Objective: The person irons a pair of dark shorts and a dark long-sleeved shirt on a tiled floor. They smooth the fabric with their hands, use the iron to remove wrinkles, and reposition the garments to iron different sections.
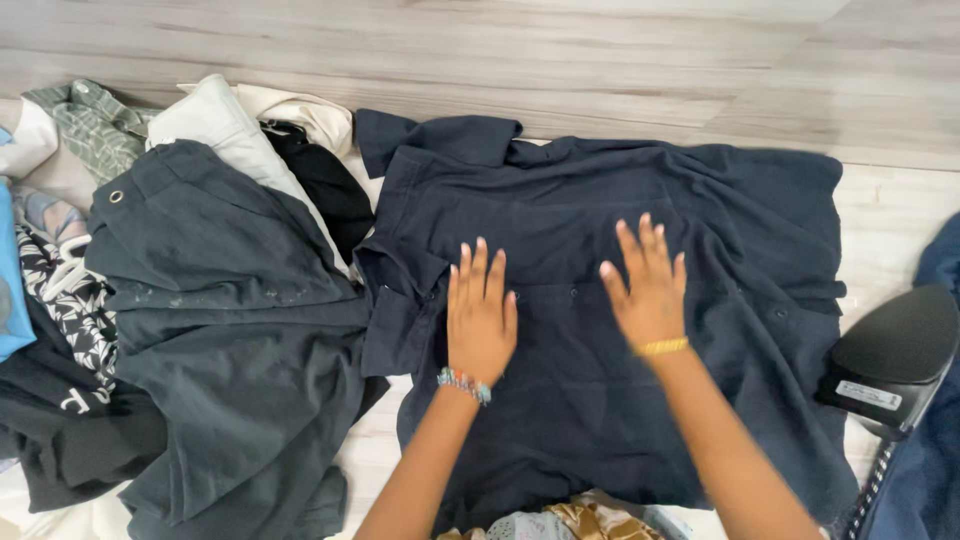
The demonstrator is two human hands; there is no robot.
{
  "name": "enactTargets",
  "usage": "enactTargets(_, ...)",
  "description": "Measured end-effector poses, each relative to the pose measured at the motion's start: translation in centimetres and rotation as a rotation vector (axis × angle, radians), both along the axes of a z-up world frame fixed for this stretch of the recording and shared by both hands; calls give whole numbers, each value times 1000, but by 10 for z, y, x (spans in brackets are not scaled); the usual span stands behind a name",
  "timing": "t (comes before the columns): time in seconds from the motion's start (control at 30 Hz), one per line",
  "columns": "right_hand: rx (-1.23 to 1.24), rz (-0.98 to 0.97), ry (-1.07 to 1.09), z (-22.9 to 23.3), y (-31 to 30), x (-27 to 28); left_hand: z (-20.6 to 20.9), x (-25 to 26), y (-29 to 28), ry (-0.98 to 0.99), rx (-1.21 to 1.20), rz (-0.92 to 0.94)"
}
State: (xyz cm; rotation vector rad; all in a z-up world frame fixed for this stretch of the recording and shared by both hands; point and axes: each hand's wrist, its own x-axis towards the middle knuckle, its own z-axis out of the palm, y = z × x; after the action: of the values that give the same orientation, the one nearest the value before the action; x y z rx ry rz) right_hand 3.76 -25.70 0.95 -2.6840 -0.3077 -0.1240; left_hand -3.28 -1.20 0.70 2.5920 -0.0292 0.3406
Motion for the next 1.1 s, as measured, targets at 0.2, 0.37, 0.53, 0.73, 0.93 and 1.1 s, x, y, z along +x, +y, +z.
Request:
enactTargets(0.2,-275,74,30,-21,-16,-105,-12,-83,28,154,-41,-256)
enactTargets(0.37,-195,91,27,-26,-38,-85,-27,-79,35,89,-22,-308)
enactTargets(0.53,-132,95,-30,-10,-39,-155,-1,-172,15,-84,-15,342)
enactTargets(0.73,-261,66,6,-10,-28,-186,-30,-201,34,312,-282,742)
enactTargets(0.93,-17,18,33,8,-54,-208,-4,-218,91,211,-234,768)
enactTargets(1.1,8,-364,-63,-16,-114,-237,30,-188,12,-48,191,246)
